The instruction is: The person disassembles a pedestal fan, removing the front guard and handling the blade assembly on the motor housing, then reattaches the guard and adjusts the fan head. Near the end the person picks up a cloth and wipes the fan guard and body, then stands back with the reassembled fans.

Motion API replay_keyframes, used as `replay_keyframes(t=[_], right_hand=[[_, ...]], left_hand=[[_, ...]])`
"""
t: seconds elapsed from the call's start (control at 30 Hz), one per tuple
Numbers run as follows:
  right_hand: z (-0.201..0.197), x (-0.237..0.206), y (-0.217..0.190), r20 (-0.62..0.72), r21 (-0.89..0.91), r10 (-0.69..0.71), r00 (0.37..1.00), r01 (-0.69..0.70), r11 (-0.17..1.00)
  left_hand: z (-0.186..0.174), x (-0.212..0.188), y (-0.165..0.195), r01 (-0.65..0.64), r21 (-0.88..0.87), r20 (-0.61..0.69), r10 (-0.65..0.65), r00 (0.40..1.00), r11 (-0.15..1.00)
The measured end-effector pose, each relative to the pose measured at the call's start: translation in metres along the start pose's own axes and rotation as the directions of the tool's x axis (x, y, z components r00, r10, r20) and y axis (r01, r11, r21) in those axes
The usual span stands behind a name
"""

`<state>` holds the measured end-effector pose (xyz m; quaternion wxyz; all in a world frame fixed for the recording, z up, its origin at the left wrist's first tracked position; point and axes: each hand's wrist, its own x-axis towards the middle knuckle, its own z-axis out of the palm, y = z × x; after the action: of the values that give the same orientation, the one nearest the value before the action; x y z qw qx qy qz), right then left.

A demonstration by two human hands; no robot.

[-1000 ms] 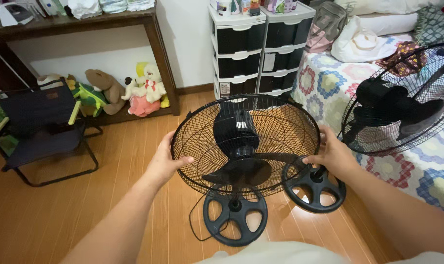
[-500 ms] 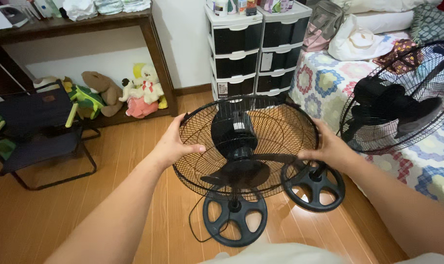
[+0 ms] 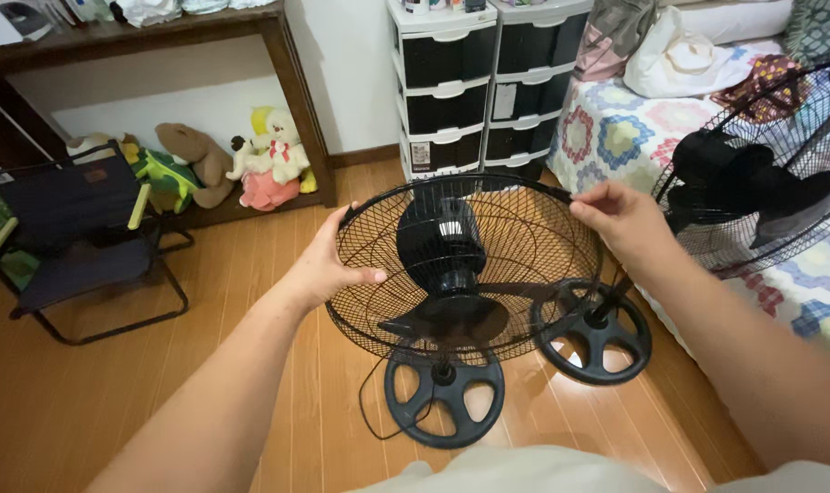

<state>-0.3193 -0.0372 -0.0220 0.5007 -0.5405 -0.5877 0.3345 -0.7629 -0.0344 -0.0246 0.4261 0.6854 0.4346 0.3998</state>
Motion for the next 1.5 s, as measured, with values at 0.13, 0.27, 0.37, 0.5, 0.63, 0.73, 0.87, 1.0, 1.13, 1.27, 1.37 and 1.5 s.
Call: replay_keyframes(t=[0.13, 0.27, 0.37, 0.5, 0.63, 0.73, 0.87, 1.0, 1.13, 1.27, 1.37, 1.5], right_hand=[[-0.011, 0.015, 0.002, 0.091, 0.027, 0.073, 0.993, -0.076, 0.997], [-0.015, 0.026, 0.0, 0.141, 0.027, 0.059, 0.988, -0.063, 0.998], [-0.012, 0.024, 0.0, 0.098, -0.145, 0.001, 0.995, 0.013, 0.989], [-0.003, 0.009, -0.003, -0.009, -0.309, -0.133, 0.991, 0.124, 0.943], [0.008, -0.009, -0.016, -0.016, -0.264, -0.208, 0.978, 0.197, 0.944], [0.012, -0.025, -0.029, 0.078, -0.384, -0.336, 0.939, 0.339, 0.859], [0.016, -0.039, -0.04, 0.238, -0.55, -0.49, 0.838, 0.533, 0.644], [0.023, -0.04, -0.04, 0.177, -0.579, -0.481, 0.859, 0.486, 0.655], [0.027, -0.041, -0.04, 0.148, -0.586, -0.469, 0.871, 0.459, 0.668], [0.026, -0.043, -0.042, 0.111, -0.592, -0.456, 0.883, 0.428, 0.683], [0.026, -0.043, -0.045, 0.085, -0.61, -0.423, 0.902, 0.383, 0.694], [0.027, -0.042, -0.046, 0.081, -0.627, -0.42, 0.904, 0.373, 0.684]], left_hand=[[0.002, -0.004, 0.004, 0.016, 0.059, -0.05, -0.013, 0.999, 0.998], [0.003, -0.007, 0.009, 0.043, 0.137, -0.106, -0.029, 0.994, 0.99], [0.005, -0.007, 0.008, 0.049, 0.142, -0.133, -0.029, 0.991, 0.989], [0.009, -0.003, 0.003, 0.039, 0.135, -0.128, -0.022, 0.992, 0.99], [0.006, 0.003, -0.004, 0.001, 0.231, -0.132, 0.031, 0.991, 0.973], [0.005, 0.006, -0.007, 0.051, 0.282, -0.141, -0.011, 0.99, 0.958], [0.009, 0.006, -0.011, 0.058, 0.265, -0.14, -0.021, 0.99, 0.963], [0.01, 0.005, -0.013, 0.031, 0.266, -0.143, 0.008, 0.99, 0.963], [0.008, 0.003, -0.012, 0.057, 0.242, -0.142, -0.022, 0.99, 0.969], [0.01, 0.003, -0.012, 0.056, 0.273, -0.157, -0.013, 0.987, 0.96], [0.011, 0.004, -0.016, 0.029, 0.23, -0.157, 0.007, 0.988, 0.973], [0.01, 0.008, -0.025, 0.025, 0.259, -0.163, 0.018, 0.986, 0.966]])
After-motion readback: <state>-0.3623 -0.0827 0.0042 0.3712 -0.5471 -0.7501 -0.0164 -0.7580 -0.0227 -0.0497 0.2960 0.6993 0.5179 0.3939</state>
